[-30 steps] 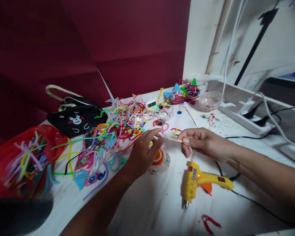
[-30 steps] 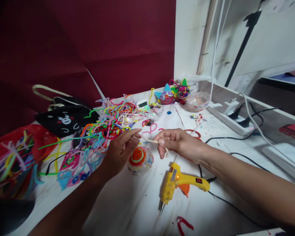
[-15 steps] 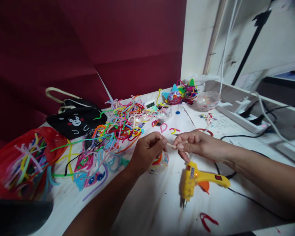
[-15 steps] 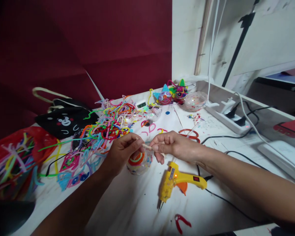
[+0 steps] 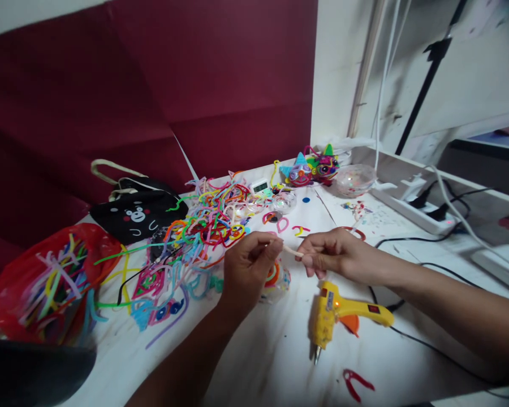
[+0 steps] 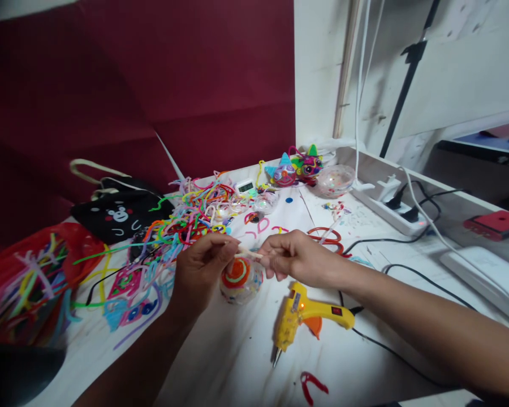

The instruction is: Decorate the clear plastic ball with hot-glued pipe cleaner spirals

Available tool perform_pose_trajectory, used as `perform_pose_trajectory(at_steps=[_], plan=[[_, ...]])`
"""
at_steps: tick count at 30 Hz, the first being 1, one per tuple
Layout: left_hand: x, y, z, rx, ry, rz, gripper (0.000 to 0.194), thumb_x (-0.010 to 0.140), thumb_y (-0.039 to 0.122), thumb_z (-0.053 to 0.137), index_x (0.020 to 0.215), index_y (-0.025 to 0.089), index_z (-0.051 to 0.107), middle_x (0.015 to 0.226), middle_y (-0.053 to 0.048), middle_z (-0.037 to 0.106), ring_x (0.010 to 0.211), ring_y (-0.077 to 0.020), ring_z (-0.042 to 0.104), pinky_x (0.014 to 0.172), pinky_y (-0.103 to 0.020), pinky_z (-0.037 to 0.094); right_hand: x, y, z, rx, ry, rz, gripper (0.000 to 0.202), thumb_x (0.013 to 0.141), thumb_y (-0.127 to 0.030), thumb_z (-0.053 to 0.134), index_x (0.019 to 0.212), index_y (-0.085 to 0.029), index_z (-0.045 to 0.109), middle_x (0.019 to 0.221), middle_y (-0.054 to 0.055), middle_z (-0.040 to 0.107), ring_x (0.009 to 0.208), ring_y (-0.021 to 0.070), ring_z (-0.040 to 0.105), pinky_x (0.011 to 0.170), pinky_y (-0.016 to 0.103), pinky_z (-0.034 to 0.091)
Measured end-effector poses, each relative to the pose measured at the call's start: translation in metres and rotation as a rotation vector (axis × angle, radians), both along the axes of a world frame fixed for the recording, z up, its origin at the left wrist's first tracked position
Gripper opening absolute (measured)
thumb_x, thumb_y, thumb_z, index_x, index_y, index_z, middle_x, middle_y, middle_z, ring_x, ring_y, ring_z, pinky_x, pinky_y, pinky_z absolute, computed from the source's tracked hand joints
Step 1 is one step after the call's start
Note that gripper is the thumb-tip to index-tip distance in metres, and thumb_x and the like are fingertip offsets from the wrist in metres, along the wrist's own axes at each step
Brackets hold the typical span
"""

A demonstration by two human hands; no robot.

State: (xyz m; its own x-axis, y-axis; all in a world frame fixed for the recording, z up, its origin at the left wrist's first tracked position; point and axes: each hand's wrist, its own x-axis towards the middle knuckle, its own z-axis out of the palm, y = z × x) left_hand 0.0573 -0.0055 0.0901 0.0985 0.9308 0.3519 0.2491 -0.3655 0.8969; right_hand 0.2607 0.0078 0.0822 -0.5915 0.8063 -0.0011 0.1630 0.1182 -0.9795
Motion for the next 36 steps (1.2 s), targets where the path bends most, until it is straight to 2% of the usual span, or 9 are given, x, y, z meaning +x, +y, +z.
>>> perform_pose_trajectory(at_steps=[5, 8, 11, 14, 18, 24, 28, 31, 36], plan=[[-0.016, 0.001, 0.011, 0.195, 0.355, 0.039, 0.014, 0.084, 0.026, 0.064, 0.073, 0.018, 0.067, 0.067, 0.001, 0.066, 0.057, -0.0102, 0.055, 0.057, -0.021, 0.043, 0.02, 0.0, 0.0, 0.066, -0.041, 0.057, 0.021, 0.088, -0.037, 0.062, 0.094, -0.018, 0.069, 0.076, 0.001, 0.063, 0.068, 0.0129, 0.058, 0.063, 0.026, 0.048], [-0.019, -0.001, 0.012, 0.245, 0.422, 0.087, 0.017, 0.085, 0.027, 0.062, 0.071, 0.019, 0.065, 0.065, 0.002, 0.065, 0.056, -0.0103, 0.055, 0.058, -0.021, 0.043, 0.027, -0.001, -0.001, 0.089, -0.071, 0.02, 0.022, 0.089, -0.039, 0.06, 0.091, -0.019, 0.069, 0.074, 0.0, 0.064, 0.062, 0.0116, 0.059, 0.058, 0.024, 0.047], [-0.015, -0.004, 0.007, 0.22, 0.364, 0.141, 0.018, 0.086, 0.03, 0.06, 0.072, 0.019, 0.063, 0.061, 0.003, 0.062, 0.055, -0.0107, 0.055, 0.056, -0.021, 0.043, 0.025, -0.003, -0.002, 0.102, -0.088, -0.058, 0.029, 0.091, -0.044, 0.056, 0.08, -0.019, 0.065, 0.067, 0.0, 0.063, 0.053, 0.0102, 0.056, 0.051, 0.023, 0.045], [-0.008, -0.007, -0.001, 0.173, 0.234, 0.211, 0.02, 0.087, 0.034, 0.059, 0.075, 0.019, 0.061, 0.058, 0.003, 0.058, 0.054, -0.011, 0.054, 0.054, -0.022, 0.043, 0.019, -0.002, -0.004, 0.117, -0.092, -0.122, 0.033, 0.091, -0.048, 0.055, 0.077, -0.019, 0.062, 0.065, 0.0, 0.063, 0.05, 0.0101, 0.056, 0.048, 0.023, 0.044], [-0.004, -0.006, -0.006, 0.08, 0.047, 0.19, 0.022, 0.088, 0.036, 0.058, 0.076, 0.019, 0.058, 0.053, 0.005, 0.054, 0.047, -0.0094, 0.049, 0.049, -0.02, 0.041, 0.018, 0.003, -0.006, 0.162, -0.101, -0.117, 0.036, 0.092, -0.051, 0.052, 0.08, -0.018, 0.064, 0.068, 0.002, 0.066, 0.055, 0.0118, 0.06, 0.052, 0.024, 0.048], [-0.01, -0.002, -0.006, 0.068, 0.008, 0.208, 0.021, 0.087, 0.035, 0.06, 0.076, 0.017, 0.059, 0.055, 0.005, 0.056, 0.046, -0.0081, 0.05, 0.047, -0.018, 0.04, 0.028, 0.002, -0.007, 0.358, -0.192, -0.079, 0.026, 0.093, -0.041, 0.055, 0.091, -0.02, 0.071, 0.072, 0.003, 0.069, 0.065, 0.0148, 0.062, 0.06, 0.026, 0.045], [-0.01, -0.001, -0.009, 0.074, -0.015, 0.221, 0.019, 0.086, 0.034, 0.061, 0.077, 0.018, 0.059, 0.055, 0.005, 0.056, 0.046, -0.0076, 0.049, 0.046, -0.018, 0.04, 0.027, 0.0, -0.005, 0.481, -0.214, -0.173, 0.022, 0.091, -0.039, 0.056, 0.087, -0.021, 0.069, 0.071, 0.003, 0.066, 0.063, 0.0153, 0.058, 0.063, 0.029, 0.042], [-0.008, 0.0, -0.012, 0.073, -0.079, 0.236, 0.02, 0.086, 0.034, 0.061, 0.075, 0.018, 0.058, 0.053, 0.006, 0.054, 0.046, -0.0075, 0.048, 0.046, -0.017, 0.04, 0.025, 0.001, -0.003, 0.474, -0.196, -0.25, 0.029, 0.095, -0.042, 0.049, 0.082, -0.022, 0.064, 0.066, 0.002, 0.064, 0.058, 0.0142, 0.058, 0.06, 0.028, 0.044], [-0.01, 0.003, -0.014, 0.034, -0.149, 0.2, 0.02, 0.086, 0.035, 0.062, 0.077, 0.017, 0.058, 0.054, 0.006, 0.054, 0.047, -0.0073, 0.048, 0.047, -0.017, 0.04, 0.026, 0.006, -0.003, 0.429, -0.172, -0.207, 0.029, 0.097, -0.043, 0.045, 0.093, -0.021, 0.065, 0.076, 0.003, 0.07, 0.065, 0.0145, 0.064, 0.06, 0.026, 0.048]])
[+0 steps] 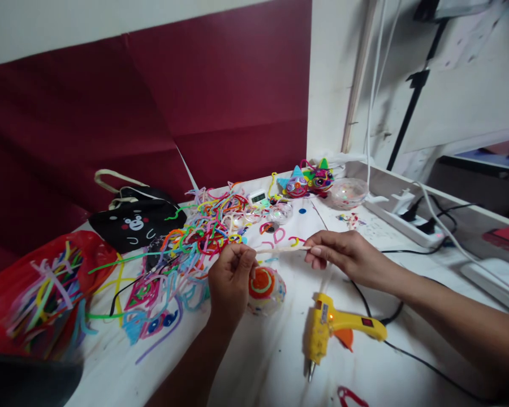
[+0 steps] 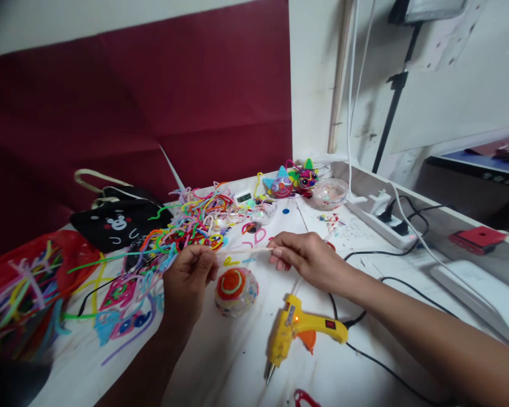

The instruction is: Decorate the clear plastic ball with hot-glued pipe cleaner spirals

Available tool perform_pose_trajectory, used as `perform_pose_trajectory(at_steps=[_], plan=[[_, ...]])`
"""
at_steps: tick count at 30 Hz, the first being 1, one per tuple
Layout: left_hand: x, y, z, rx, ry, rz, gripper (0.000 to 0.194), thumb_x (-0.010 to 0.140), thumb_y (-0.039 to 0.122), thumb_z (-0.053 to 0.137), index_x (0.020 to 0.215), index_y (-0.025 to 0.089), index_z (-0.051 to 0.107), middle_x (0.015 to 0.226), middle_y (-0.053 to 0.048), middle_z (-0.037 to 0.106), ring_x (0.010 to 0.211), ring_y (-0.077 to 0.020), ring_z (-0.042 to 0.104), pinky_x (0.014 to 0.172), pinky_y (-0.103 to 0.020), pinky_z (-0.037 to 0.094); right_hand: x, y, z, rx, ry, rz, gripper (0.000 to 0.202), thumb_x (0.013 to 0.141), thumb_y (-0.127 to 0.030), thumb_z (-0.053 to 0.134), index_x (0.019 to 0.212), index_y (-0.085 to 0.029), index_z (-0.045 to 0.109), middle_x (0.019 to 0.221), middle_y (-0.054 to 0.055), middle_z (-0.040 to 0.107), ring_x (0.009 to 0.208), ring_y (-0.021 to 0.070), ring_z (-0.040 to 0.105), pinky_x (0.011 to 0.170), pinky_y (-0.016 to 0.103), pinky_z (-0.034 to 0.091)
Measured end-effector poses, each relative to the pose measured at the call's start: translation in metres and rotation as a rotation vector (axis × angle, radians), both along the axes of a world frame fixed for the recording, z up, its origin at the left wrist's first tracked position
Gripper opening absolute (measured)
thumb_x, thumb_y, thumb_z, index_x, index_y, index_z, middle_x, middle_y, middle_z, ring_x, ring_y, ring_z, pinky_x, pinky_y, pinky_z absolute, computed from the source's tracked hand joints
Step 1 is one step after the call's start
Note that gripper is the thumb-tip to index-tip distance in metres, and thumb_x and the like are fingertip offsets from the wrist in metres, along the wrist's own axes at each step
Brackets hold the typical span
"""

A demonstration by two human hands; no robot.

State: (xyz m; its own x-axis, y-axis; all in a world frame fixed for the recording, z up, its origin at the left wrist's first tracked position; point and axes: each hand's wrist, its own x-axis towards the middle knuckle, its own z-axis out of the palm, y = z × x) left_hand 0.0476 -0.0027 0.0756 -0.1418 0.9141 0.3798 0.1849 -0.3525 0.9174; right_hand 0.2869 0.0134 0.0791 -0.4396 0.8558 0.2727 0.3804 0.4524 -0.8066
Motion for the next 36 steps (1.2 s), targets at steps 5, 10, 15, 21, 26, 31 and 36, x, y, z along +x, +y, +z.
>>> perform_pose_trajectory(at_steps=[5, 10, 15, 21, 26, 31, 36], plan=[[-0.007, 0.002, -0.001, 0.008, 0.041, -0.006, 0.018, 0.086, 0.032, 0.062, 0.076, 0.017, 0.059, 0.056, 0.005, 0.054, 0.048, -0.0067, 0.048, 0.047, -0.016, 0.039, -0.001, 0.002, -0.003, 0.059, -0.004, -0.106, 0.018, 0.09, -0.037, 0.06, 0.087, -0.021, 0.067, 0.067, 0.001, 0.064, 0.058, 0.0126, 0.054, 0.059, 0.028, 0.039], [-0.01, 0.007, -0.001, 0.006, -0.018, 0.006, 0.019, 0.085, 0.032, 0.063, 0.074, 0.017, 0.058, 0.054, 0.006, 0.054, 0.046, -0.006, 0.047, 0.045, -0.015, 0.038, -0.007, 0.004, 0.0, -0.052, 0.137, -0.129, 0.025, 0.091, -0.044, 0.057, 0.081, -0.021, 0.06, 0.068, 0.002, 0.065, 0.059, 0.0134, 0.057, 0.056, 0.027, 0.044], [-0.014, 0.013, -0.004, -0.085, -0.143, -0.057, 0.024, 0.083, 0.038, 0.066, 0.075, 0.017, 0.057, 0.054, 0.006, 0.054, 0.045, -0.0056, 0.045, 0.043, -0.015, 0.035, -0.013, 0.008, 0.0, -0.188, 0.252, -0.051, 0.032, 0.089, -0.05, 0.056, 0.089, -0.019, 0.06, 0.076, 0.006, 0.071, 0.063, 0.0154, 0.065, 0.058, 0.029, 0.052], [-0.022, 0.016, -0.008, -0.081, -0.044, -0.045, 0.022, 0.087, 0.037, 0.059, 0.077, 0.017, 0.058, 0.056, 0.005, 0.054, 0.046, -0.0076, 0.047, 0.046, -0.018, 0.038, -0.011, 0.01, -0.001, -0.172, 0.234, -0.092, 0.029, 0.088, -0.047, 0.06, 0.082, -0.019, 0.059, 0.069, 0.002, 0.066, 0.056, 0.0112, 0.058, 0.052, 0.025, 0.048], [-0.02, 0.012, 0.001, 0.306, 0.596, 0.144, 0.015, 0.09, 0.031, 0.057, 0.089, 0.018, 0.064, 0.089, -0.006, 0.071, 0.089, -0.0217, 0.066, 0.082, -0.036, 0.048, -0.006, 0.002, 0.008, -0.032, 0.111, -0.124, 0.023, 0.091, -0.04, 0.057, 0.081, -0.02, 0.062, 0.066, 0.0, 0.064, 0.057, 0.0112, 0.056, 0.054, 0.024, 0.045], [0.016, 0.007, 0.013, 0.748, 0.956, 0.008, 0.014, 0.092, 0.027, 0.057, 0.099, 0.018, 0.065, 0.102, -0.007, 0.074, 0.103, -0.0259, 0.064, 0.1, -0.045, 0.036, -0.007, -0.014, 0.018, 0.108, -0.004, -0.153, 0.015, 0.09, -0.032, 0.06, 0.084, -0.02, 0.066, 0.066, -0.001, 0.065, 0.06, 0.0108, 0.057, 0.057, 0.023, 0.043], [0.042, 0.013, 0.016, 0.605, 0.93, -0.182, 0.03, 0.099, 0.024, 0.042, 0.079, 0.017, 0.063, 0.071, -0.003, 0.068, 0.067, -0.0151, 0.062, 0.066, -0.026, 0.042, 0.001, -0.017, 0.022, 0.188, -0.073, -0.11, 0.025, 0.096, -0.039, 0.05, 0.091, -0.02, 0.066, 0.074, 0.0, 0.071, 0.066, 0.0119, 0.066, 0.061, 0.022, 0.049]])
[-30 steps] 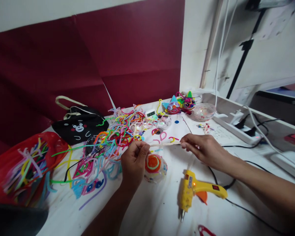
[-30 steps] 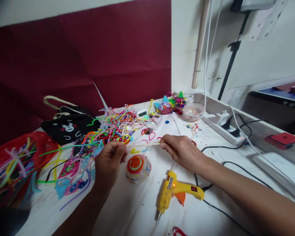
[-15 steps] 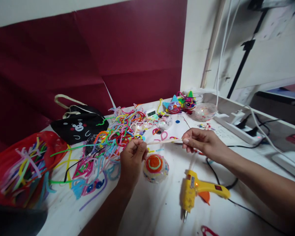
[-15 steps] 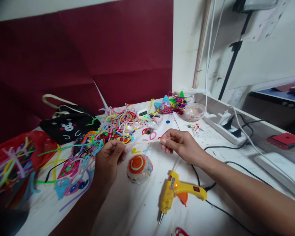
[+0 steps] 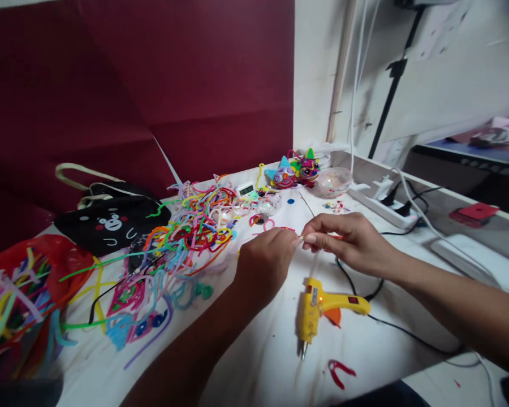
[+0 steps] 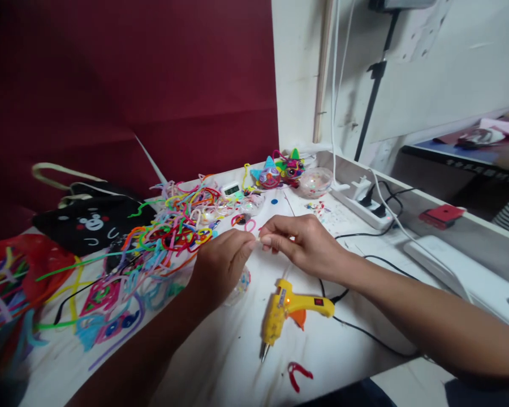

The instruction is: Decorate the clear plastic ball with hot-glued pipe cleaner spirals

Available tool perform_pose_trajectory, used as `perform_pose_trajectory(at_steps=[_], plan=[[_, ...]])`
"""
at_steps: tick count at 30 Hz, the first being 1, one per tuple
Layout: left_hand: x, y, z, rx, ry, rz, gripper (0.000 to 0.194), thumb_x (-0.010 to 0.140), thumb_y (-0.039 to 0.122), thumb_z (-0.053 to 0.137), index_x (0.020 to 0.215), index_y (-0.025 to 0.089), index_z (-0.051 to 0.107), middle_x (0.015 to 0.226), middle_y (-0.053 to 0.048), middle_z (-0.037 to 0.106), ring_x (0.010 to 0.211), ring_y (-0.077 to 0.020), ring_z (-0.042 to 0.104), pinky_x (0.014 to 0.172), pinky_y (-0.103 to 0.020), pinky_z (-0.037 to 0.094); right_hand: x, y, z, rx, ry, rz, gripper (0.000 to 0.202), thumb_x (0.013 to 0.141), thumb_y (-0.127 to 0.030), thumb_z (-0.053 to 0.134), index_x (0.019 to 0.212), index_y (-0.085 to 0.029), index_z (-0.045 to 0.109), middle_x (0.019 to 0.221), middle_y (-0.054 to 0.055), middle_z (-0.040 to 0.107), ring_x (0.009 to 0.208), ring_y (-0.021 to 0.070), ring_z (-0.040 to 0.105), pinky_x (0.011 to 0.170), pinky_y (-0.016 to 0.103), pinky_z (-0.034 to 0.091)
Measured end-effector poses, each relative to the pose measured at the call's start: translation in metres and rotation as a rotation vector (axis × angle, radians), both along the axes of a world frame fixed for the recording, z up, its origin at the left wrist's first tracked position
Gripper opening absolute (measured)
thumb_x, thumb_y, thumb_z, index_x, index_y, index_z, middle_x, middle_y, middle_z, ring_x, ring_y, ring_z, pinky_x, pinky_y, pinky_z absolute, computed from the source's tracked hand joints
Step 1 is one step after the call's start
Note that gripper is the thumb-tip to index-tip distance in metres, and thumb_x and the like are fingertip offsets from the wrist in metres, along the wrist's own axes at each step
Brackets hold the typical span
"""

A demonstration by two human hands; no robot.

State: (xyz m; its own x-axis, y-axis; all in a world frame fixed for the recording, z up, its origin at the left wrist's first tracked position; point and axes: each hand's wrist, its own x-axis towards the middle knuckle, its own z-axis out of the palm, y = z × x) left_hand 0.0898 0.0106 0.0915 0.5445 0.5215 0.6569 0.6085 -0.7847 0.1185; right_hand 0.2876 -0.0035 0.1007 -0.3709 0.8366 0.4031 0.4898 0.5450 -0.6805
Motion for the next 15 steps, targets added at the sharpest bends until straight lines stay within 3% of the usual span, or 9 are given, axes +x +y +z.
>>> perform_pose_trajectory(at_steps=[3, 5, 10, 15], plan=[[0.0, 0.005, 0.002, -0.191, -0.141, -0.015, 0.022, 0.096, 0.022, 0.048, 0.081, 0.016, 0.063, 0.073, -0.001, 0.067, 0.067, -0.0127, 0.06, 0.064, -0.023, 0.041, 0.022, 0.01, -0.008, 0.02, -0.099, -0.033, 0.029, 0.099, -0.04, 0.043, 0.102, -0.02, 0.065, 0.083, 0.002, 0.074, 0.073, 0.0142, 0.069, 0.066, 0.025, 0.052], [-0.004, 0.009, 0.001, -0.333, -0.227, 0.0, 0.019, 0.093, 0.022, 0.05, 0.08, 0.016, 0.063, 0.068, 0.001, 0.063, 0.062, -0.0113, 0.056, 0.061, -0.022, 0.04, 0.041, 0.017, -0.018, 0.051, -0.183, -0.099, 0.024, 0.096, -0.034, 0.048, 0.103, -0.019, 0.065, 0.085, 0.006, 0.075, 0.074, 0.017, 0.069, 0.067, 0.028, 0.05], [-0.01, 0.019, -0.01, -0.686, -0.326, 0.026, 0.021, 0.09, 0.031, 0.052, 0.081, 0.016, 0.065, 0.057, 0.006, 0.05, 0.051, -0.009, 0.046, 0.052, -0.02, 0.034, 0.081, 0.017, -0.054, 0.068, -0.42, -0.143, 0.025, 0.093, -0.024, 0.047, 0.086, -0.02, 0.07, 0.081, 0.01, 0.073, 0.074, 0.0213, 0.068, 0.067, 0.032, 0.048], [-0.004, 0.029, -0.02, -0.791, -0.337, 0.024, 0.02, 0.086, 0.032, 0.052, 0.079, 0.017, 0.065, 0.058, 0.005, 0.054, 0.053, -0.0098, 0.048, 0.053, -0.021, 0.034, 0.092, 0.008, -0.076, 0.042, -0.564, -0.12, 0.026, 0.093, -0.016, 0.044, 0.099, -0.021, 0.07, 0.095, 0.01, 0.072, 0.084, 0.0204, 0.068, 0.073, 0.031, 0.051]])
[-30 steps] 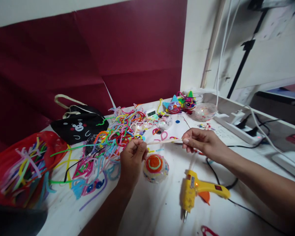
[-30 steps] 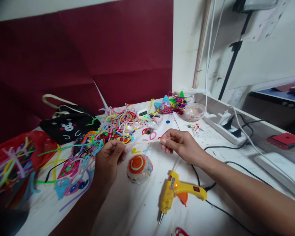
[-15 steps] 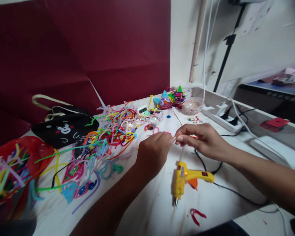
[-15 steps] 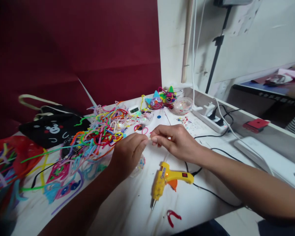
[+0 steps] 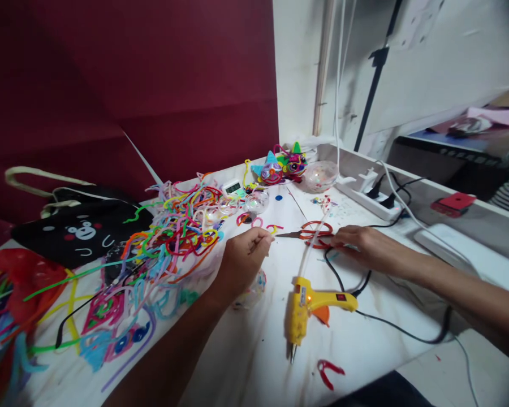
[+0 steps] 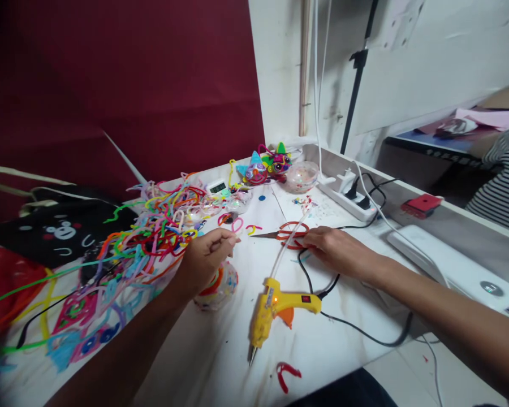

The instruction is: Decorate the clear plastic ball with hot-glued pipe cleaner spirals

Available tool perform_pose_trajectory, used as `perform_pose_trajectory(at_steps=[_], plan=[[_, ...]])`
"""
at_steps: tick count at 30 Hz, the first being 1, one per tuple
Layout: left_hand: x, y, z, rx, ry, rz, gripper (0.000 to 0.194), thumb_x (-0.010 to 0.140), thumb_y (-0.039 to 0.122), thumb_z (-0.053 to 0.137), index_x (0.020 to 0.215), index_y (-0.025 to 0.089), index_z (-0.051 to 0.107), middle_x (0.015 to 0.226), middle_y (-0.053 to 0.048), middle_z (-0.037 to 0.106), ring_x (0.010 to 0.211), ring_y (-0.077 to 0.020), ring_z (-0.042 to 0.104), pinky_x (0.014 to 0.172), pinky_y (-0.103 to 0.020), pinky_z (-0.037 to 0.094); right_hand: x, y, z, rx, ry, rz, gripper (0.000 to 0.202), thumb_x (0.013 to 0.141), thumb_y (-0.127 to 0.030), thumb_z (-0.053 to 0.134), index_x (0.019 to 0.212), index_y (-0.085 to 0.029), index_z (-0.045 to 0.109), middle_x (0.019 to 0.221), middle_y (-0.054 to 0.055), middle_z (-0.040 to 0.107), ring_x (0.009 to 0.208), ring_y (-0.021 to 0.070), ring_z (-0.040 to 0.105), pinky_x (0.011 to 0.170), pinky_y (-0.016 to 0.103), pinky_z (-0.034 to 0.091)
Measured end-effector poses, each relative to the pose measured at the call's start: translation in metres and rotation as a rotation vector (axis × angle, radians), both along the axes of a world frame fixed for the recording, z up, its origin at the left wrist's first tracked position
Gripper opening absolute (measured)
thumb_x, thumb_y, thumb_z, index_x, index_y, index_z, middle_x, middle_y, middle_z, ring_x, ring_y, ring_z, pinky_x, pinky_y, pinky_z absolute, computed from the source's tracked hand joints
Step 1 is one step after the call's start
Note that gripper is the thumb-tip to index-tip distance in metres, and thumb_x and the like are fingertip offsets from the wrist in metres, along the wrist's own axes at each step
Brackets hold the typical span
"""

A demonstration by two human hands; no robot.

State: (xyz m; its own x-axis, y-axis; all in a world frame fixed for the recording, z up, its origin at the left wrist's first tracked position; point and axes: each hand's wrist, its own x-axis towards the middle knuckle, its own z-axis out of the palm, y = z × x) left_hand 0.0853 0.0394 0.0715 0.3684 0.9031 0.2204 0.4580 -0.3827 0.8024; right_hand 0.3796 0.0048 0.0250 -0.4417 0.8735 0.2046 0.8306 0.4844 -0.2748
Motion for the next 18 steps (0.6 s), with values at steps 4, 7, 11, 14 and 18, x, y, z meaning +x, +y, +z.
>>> perform_pose_trajectory(at_steps=[4, 7, 11, 14, 18], plan=[[0.008, 0.004, 0.0, -0.032, 0.08, 0.0, 0.022, 0.085, 0.032, 0.05, 0.079, 0.017, 0.065, 0.058, 0.004, 0.053, 0.056, -0.0108, 0.049, 0.055, -0.021, 0.035, -0.001, 0.02, -0.006, -0.013, -0.103, -0.057, 0.026, 0.095, -0.016, 0.044, 0.104, -0.017, 0.069, 0.097, 0.012, 0.07, 0.088, 0.0224, 0.067, 0.074, 0.035, 0.053], [0.015, 0.005, 0.001, -0.025, 0.205, -0.007, 0.026, 0.087, 0.033, 0.046, 0.081, 0.017, 0.065, 0.057, 0.004, 0.05, 0.055, -0.0112, 0.047, 0.053, -0.022, 0.034, -0.004, 0.038, -0.009, -0.041, -0.179, -0.064, 0.02, 0.096, -0.026, 0.052, 0.109, -0.018, 0.066, 0.104, 0.008, 0.069, 0.09, 0.0188, 0.066, 0.078, 0.036, 0.055], [0.036, 0.009, -0.004, -0.01, 0.338, -0.084, 0.02, 0.083, 0.03, 0.051, 0.076, 0.018, 0.066, 0.058, 0.003, 0.054, 0.057, -0.0123, 0.049, 0.053, -0.022, 0.034, -0.011, 0.048, -0.008, -0.065, -0.285, -0.047, 0.032, 0.093, -0.036, 0.059, 0.12, -0.019, 0.06, 0.121, 0.007, 0.064, 0.099, 0.0196, 0.065, 0.084, 0.042, 0.056], [0.058, 0.013, -0.014, -0.003, 0.473, -0.147, 0.016, 0.08, 0.026, 0.055, 0.078, 0.018, 0.068, 0.067, -0.002, 0.065, 0.065, -0.0166, 0.059, 0.059, -0.025, 0.04, -0.017, 0.049, -0.003, -0.078, -0.351, -0.036, 0.034, 0.093, -0.036, 0.06, 0.122, -0.019, 0.059, 0.124, 0.008, 0.063, 0.103, 0.0213, 0.064, 0.086, 0.044, 0.055], [0.08, 0.016, -0.03, -0.02, 0.663, -0.175, 0.02, 0.079, 0.033, 0.059, 0.082, 0.018, 0.072, 0.082, -0.013, 0.074, 0.083, -0.0288, 0.069, 0.07, -0.033, 0.049, -0.022, 0.051, 0.011, -0.126, -0.412, -0.047, 0.035, 0.092, -0.036, 0.06, 0.122, -0.019, 0.059, 0.124, 0.009, 0.063, 0.103, 0.0216, 0.064, 0.086, 0.044, 0.055]])
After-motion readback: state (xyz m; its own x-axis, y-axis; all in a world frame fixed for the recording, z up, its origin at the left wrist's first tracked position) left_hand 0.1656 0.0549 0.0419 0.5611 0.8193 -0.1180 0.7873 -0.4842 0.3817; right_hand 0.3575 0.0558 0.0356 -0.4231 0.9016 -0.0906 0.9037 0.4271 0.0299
